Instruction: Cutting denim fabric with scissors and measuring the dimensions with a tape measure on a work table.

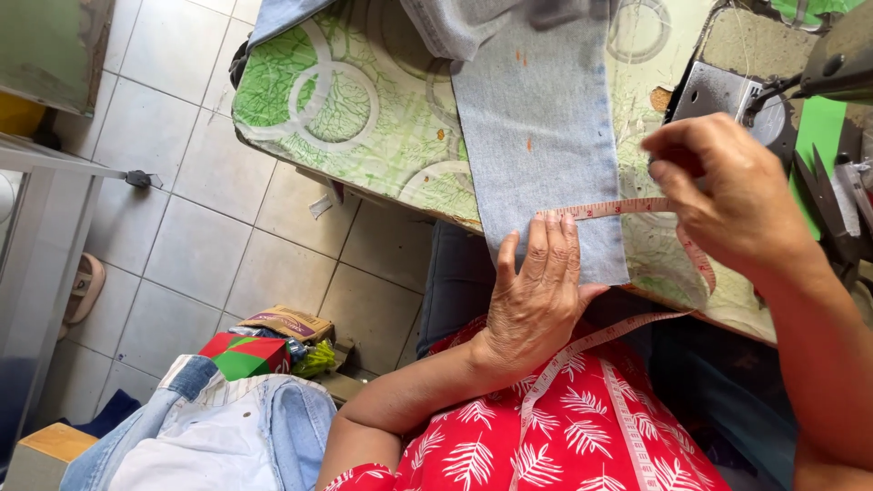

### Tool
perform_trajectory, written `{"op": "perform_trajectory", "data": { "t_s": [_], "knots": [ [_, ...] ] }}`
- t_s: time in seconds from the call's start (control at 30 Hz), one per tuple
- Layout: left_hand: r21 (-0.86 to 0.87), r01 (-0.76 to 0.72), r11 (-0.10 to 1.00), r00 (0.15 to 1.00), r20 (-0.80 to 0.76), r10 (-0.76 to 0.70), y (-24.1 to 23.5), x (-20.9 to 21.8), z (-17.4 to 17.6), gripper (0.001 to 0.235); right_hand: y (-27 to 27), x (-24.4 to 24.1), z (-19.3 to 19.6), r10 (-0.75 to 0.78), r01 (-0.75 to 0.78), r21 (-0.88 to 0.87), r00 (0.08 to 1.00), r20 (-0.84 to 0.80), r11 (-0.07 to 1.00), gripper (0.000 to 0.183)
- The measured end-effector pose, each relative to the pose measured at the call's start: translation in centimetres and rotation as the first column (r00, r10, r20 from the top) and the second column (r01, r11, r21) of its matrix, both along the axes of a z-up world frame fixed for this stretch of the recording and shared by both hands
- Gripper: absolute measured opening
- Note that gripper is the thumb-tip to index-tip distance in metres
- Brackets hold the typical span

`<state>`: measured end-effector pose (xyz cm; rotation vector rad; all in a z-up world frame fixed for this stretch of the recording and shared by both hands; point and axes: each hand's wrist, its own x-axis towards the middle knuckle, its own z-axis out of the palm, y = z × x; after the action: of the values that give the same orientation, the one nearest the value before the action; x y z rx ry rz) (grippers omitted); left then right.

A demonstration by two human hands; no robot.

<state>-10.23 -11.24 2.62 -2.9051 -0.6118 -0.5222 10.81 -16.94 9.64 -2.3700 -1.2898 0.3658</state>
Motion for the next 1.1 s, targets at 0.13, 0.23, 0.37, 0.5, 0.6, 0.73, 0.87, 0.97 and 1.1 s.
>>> {"op": "perform_trajectory", "data": {
  "t_s": [0.13,0.23,0.37,0.5,0.6,0.73,0.87,0.97,1.1],
  "knots": [
    [0.029,-0.004,1.0,1.0,-0.022,0.005,-0.3,-0.1,-0.2,0.073,2.5,-2.8,0.8,0.118,-0.138,-0.075,0.968,-0.22,0.988,0.026],
    [0.057,-0.011,0.998,1.0,-0.028,0.012,-0.4,-0.2,-0.4,0.071,3.3,-3.7,-1.3,0.264,-0.263,0.017,0.957,-0.125,0.965,0.015],
    [0.068,-0.011,0.998,1.0,-0.018,0.013,-0.6,-0.2,-1.0,0.069,5.0,-4.6,-1.2,0.194,-0.228,-0.133,0.955,-0.224,0.965,0.019],
    [0.057,-0.026,0.998,1.0,0.003,0.026,-0.8,-0.1,-1.5,0.068,5.6,-4.6,-1.8,0.146,-0.195,-0.233,0.966,-0.211,0.953,0.018],
    [0.07,-0.02,0.997,1.0,-0.02,0.021,-0.7,-0.1,-1.3,0.068,5.8,-4.5,-2.6,0.166,-0.208,-0.238,0.968,-0.186,0.949,0.015],
    [0.047,0.007,0.999,1.0,-0.009,-0.007,-0.6,-0.1,-1.4,0.064,6.1,-4.5,-2.9,0.171,-0.215,-0.242,0.967,-0.192,0.946,0.012],
    [-0.017,0.033,0.999,0.999,0.031,-0.032,-0.5,0.0,-1.7,0.062,5.2,-4.8,-4.1,0.287,-0.29,-0.071,0.957,-0.051,0.954,0.01],
    [0.024,0.043,0.999,0.999,0.033,-0.044,0.2,-0.2,-0.2,0.053,6.0,-2.9,-3.1,0.178,-0.183,0.001,0.954,-0.24,0.983,0.015],
    [0.05,0.016,0.999,1.0,0.01,-0.017,0.4,-0.2,-0.4,0.07,2.6,0.7,-1.4,0.089,0.065,0.171,0.645,-0.759,0.983,0.02]
  ]
}}
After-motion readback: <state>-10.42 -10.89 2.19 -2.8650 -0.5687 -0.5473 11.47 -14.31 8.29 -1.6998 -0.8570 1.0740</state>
